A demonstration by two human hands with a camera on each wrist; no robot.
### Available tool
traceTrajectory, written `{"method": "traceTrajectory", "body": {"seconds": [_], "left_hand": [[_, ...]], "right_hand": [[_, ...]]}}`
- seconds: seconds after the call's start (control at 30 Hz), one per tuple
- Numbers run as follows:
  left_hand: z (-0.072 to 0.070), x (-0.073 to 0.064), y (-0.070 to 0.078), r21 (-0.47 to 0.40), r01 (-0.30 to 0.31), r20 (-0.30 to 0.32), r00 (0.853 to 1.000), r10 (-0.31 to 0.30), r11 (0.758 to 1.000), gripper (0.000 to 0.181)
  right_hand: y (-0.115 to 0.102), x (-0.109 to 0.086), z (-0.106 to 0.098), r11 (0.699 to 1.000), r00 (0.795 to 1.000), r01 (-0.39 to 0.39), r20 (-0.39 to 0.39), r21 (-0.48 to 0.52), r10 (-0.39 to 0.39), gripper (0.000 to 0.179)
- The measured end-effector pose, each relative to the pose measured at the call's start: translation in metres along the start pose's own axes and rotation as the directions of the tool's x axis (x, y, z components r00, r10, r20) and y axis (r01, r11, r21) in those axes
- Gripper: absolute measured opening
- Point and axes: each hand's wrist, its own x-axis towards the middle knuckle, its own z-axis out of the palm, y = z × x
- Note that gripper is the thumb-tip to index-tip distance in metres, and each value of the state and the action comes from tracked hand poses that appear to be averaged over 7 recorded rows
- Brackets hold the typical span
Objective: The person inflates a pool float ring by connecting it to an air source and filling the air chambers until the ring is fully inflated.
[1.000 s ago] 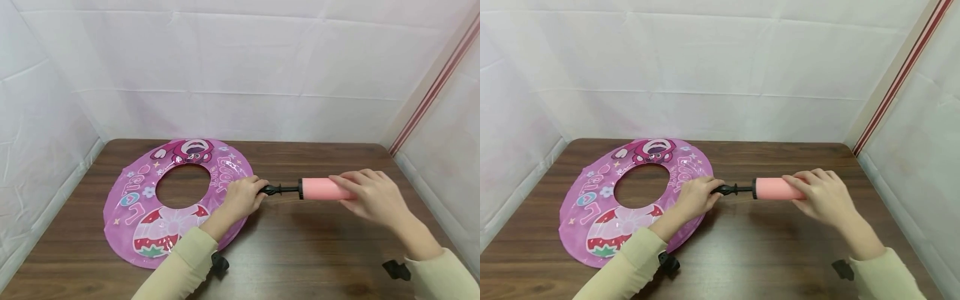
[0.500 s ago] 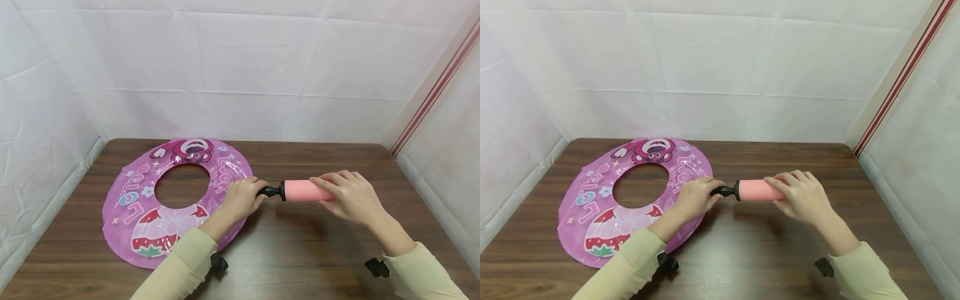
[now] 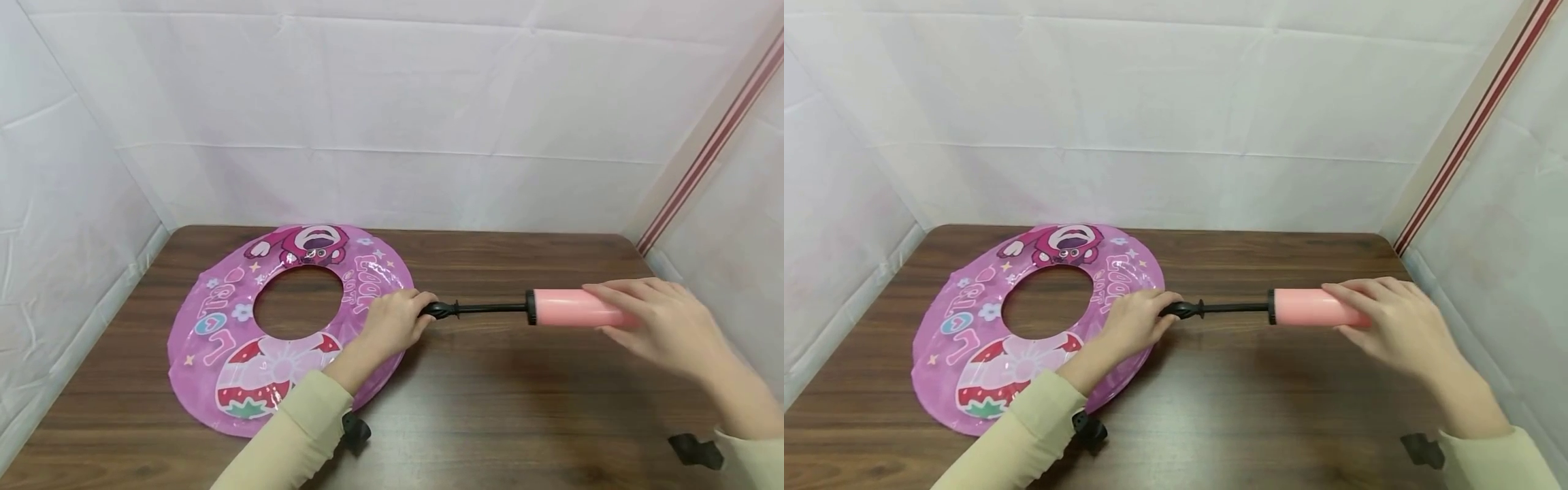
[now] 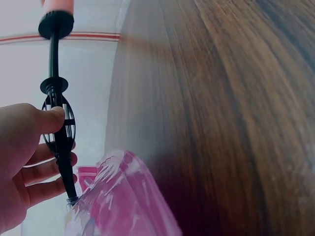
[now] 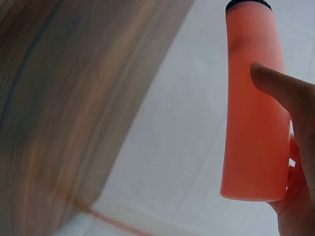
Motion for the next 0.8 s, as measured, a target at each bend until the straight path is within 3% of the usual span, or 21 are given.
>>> {"method": "traceTrajectory", "body": {"seconds": [0.17, 0.4, 0.53, 0.63, 0.8], "left_hand": [[0.0, -0.001, 0.001, 0.03, 0.015, -0.038, 0.999, -0.014, 0.999, 0.024], [0.006, 0.004, 0.008, 0.056, -0.033, -0.091, 0.995, 0.038, 0.998, 0.022], [0.006, 0.005, 0.008, 0.07, -0.037, -0.116, 0.992, 0.044, 0.997, 0.02], [0.006, 0.004, 0.008, 0.055, -0.03, -0.111, 0.993, 0.036, 0.998, 0.02], [0.006, 0.002, 0.006, 0.044, 0.002, -0.072, 0.997, 0.001, 0.999, 0.023]], "right_hand": [[0.005, -0.001, -0.003, 1.0, 1.0, 0.007, -0.013, 0.001, -0.007, 0.065], [-0.021, 0.023, 0.03, 0.992, 0.99, 0.128, -0.056, -0.012, -0.128, 0.06], [-0.035, 0.035, 0.044, 0.988, 0.986, 0.153, -0.066, 0.002, -0.153, 0.054], [-0.042, 0.042, 0.051, 0.987, 0.986, 0.163, -0.043, 0.007, -0.163, 0.047], [-0.045, 0.047, 0.056, 0.987, 0.987, 0.158, -0.009, 0.009, -0.158, 0.058]]}}
